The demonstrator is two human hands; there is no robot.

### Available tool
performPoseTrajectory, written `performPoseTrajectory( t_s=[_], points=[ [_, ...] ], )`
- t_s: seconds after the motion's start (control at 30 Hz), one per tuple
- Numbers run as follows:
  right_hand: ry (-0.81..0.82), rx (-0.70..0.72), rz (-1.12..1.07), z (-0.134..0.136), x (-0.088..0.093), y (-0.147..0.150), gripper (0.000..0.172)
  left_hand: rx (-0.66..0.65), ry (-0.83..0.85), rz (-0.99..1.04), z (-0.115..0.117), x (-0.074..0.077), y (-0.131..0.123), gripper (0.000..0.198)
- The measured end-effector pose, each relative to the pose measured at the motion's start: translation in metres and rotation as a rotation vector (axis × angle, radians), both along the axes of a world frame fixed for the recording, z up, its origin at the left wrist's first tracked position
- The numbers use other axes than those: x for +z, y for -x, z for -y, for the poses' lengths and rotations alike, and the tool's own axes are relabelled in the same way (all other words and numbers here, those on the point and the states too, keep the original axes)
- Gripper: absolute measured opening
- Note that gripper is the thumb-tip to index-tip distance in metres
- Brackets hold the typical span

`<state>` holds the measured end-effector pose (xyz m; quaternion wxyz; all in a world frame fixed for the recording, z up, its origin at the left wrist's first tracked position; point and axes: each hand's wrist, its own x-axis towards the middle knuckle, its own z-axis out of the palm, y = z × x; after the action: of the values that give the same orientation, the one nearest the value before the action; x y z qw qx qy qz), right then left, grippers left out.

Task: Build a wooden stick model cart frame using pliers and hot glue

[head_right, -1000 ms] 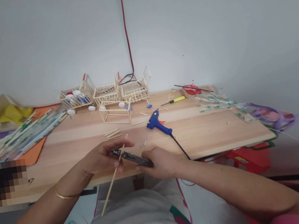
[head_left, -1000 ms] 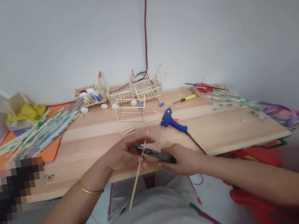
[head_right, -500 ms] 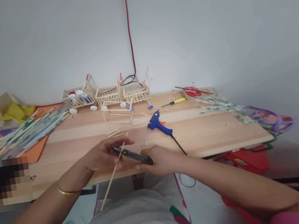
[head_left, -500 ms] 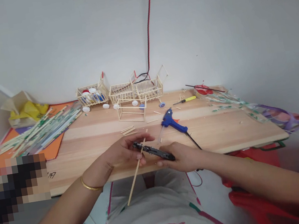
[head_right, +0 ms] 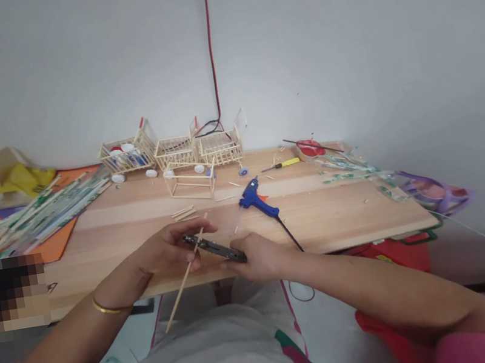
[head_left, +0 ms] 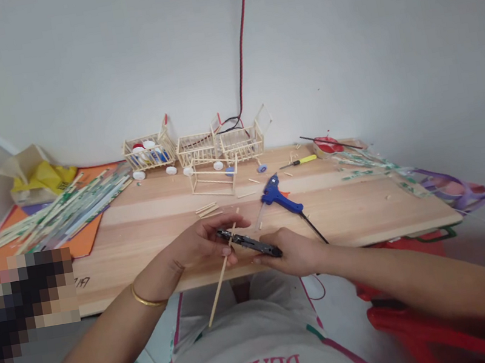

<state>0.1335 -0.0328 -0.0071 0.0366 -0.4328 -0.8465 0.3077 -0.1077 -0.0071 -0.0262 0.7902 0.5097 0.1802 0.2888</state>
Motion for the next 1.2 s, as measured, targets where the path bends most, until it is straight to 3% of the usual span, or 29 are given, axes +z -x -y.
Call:
performPoseTrajectory(
  t_s=[0.47, 0.67, 0.8, 1.2],
  points=[
    [0.004, -0.025, 0.023, 0.000, 0.000, 0.001, 0.025, 0.015, -0.024, -0.025, -0.001, 0.000, 0.003, 0.058],
    [0.017, 0.096, -0.003, -0.004, 0.012, 0.000, 0.035, 0.019, 0.016, 0.011, 0.000, 0.000, 0.002, 0.060],
    [0.002, 0.099, 0.025, 0.000, 0.016, 0.000, 0.043, -0.004, 0.043, 0.031, 0.002, 0.001, 0.000, 0.060],
    [-0.034, 0.015, 0.053, 0.006, 0.004, 0.000, 0.036, -0.011, 0.053, 0.027, 0.003, -0.004, -0.001, 0.059]
  ],
)
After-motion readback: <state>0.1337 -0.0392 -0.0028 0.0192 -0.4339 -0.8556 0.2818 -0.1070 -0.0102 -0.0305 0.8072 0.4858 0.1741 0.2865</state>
